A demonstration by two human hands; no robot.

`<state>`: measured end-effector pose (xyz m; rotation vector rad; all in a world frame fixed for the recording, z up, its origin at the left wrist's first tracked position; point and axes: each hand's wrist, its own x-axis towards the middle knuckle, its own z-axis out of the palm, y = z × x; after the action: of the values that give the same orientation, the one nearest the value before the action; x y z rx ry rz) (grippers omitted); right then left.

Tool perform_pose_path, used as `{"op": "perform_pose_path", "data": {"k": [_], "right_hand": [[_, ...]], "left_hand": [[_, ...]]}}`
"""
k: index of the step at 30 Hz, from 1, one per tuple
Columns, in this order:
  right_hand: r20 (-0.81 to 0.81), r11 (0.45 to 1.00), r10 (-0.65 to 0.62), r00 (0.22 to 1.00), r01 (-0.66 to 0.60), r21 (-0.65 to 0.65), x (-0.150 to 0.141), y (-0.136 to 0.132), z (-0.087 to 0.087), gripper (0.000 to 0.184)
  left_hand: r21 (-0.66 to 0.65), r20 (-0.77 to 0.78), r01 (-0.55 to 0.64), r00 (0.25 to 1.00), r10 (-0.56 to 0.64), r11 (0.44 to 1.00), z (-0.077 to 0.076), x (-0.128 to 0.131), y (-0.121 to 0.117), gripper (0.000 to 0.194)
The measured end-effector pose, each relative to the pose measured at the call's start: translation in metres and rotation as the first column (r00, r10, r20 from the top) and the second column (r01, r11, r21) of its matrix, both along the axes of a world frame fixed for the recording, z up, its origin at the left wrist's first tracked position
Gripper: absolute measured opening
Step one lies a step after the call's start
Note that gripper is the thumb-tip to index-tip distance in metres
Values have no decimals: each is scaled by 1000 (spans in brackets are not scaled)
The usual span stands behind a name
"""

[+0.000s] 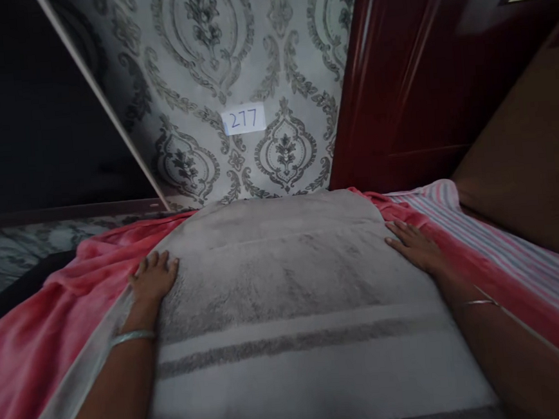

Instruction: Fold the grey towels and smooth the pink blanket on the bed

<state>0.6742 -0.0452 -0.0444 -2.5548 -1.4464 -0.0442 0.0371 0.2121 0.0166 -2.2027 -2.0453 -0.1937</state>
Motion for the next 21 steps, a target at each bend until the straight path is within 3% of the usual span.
{"op": "perform_pose_path", "data": {"k": [3,6,9,11,12,13,15,16,18,21], "right_hand": [[-5,999,28,1000,-28,22,6,-2,-2,69],[-26,1000,-18,999,18,-23,-2,-3,11,70],[46,999,-46,998,47,-24,-42,6,32,66],[117,994,107,987,-110,20,-91,20,42,63],[126,969,239,963,-245,29,-121,29,45,61],[115,926,372,921,-377,19,-152,39,46,59],[64,788,615,786,-614,-27,-210,60,44,59],[34,735,678,734,-677,-48,-233,69,41,60],[5,689,723,690,-721,-69,-258,87,36,62],[18,738,672,741,-667,-103,-248,104,32,62]], "left_hand": [[-37,19,-56,998,57,998,5,3,-5,64],[-41,28,-27,999,28,999,14,7,-11,65],[41,6,32,999,-32,999,22,23,-23,66],[67,-1,172,985,-173,983,23,49,-37,66],[43,10,289,957,-290,956,21,67,-46,64],[4,29,450,892,-450,893,17,86,-55,62],[-79,54,719,695,-717,690,7,125,-73,61],[-112,70,781,623,-779,615,1,142,-81,63],[-147,96,804,591,-801,576,-9,166,-89,67],[-179,107,779,623,-775,601,-14,175,-81,68]]}}
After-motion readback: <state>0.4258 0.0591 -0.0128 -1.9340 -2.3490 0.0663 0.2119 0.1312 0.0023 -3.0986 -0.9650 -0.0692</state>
